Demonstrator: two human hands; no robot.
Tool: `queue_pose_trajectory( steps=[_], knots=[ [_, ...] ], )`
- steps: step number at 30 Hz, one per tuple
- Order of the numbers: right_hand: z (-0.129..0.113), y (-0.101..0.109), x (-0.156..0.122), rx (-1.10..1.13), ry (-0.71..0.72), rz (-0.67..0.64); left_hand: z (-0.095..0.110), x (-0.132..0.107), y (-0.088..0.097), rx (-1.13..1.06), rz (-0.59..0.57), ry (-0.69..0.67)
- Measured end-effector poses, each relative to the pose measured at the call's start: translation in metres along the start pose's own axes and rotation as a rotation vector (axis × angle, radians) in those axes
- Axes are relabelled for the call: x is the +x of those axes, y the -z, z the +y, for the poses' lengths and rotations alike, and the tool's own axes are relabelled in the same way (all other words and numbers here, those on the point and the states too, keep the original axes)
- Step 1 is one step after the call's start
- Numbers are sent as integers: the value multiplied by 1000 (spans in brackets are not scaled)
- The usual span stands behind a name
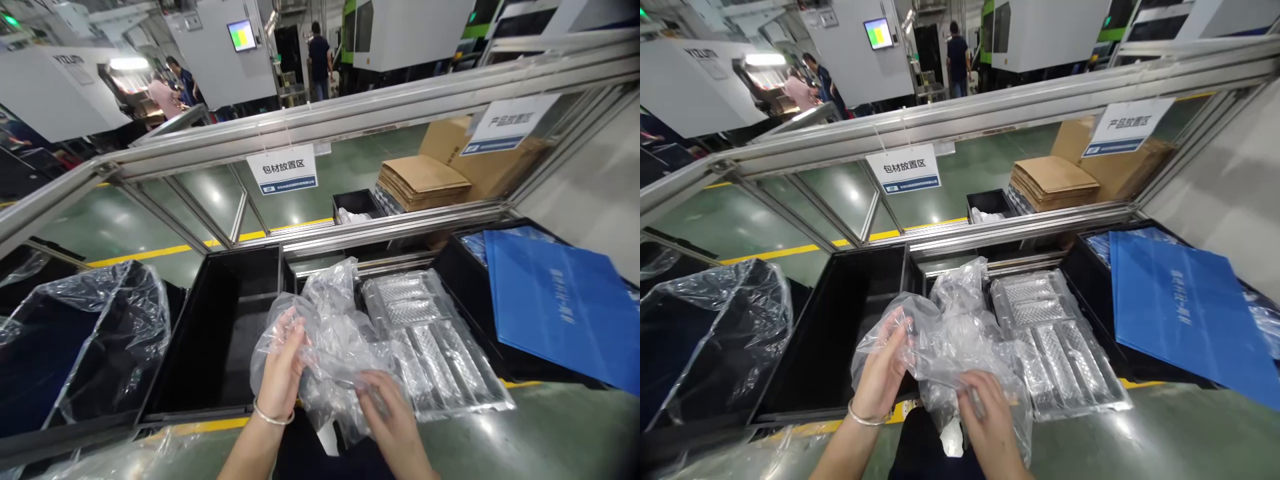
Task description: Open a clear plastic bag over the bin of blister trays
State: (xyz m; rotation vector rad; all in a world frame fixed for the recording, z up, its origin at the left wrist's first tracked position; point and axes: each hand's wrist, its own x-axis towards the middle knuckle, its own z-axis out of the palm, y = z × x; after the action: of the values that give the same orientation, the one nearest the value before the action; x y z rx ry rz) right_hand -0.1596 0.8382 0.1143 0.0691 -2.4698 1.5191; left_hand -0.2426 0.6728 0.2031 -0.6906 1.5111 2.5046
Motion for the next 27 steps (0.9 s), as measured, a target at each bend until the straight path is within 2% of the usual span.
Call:
queue_pose_trajectory(
  steps=[3,5,9,11,15,18,21,23,25,27],
  knots=[
    [-7,20,8,-2,62,-86,3,3,6,-3,14,-32],
    [-13,30,10,9,59,-89,4,4,9,-8,12,-34],
    [-22,39,8,15,60,-51,4,4,11,-21,-18,-41],
    [-25,42,7,14,58,-80,3,4,11,-16,-37,-43],
    [-22,45,8,114,-74,-192,4,2,11,-6,-75,-47],
    [-16,45,11,153,-220,-244,1,-1,12,1,-163,-24],
    [-14,45,14,138,-331,-266,-12,-6,17,1,-266,48],
    [-14,45,15,116,-341,-276,-28,-10,23,18,-297,109],
    [-14,42,16,93,-319,-280,-49,-14,31,67,-264,136],
    [-10,37,15,86,-292,-261,-69,-18,39,122,-176,139]
  ],
)
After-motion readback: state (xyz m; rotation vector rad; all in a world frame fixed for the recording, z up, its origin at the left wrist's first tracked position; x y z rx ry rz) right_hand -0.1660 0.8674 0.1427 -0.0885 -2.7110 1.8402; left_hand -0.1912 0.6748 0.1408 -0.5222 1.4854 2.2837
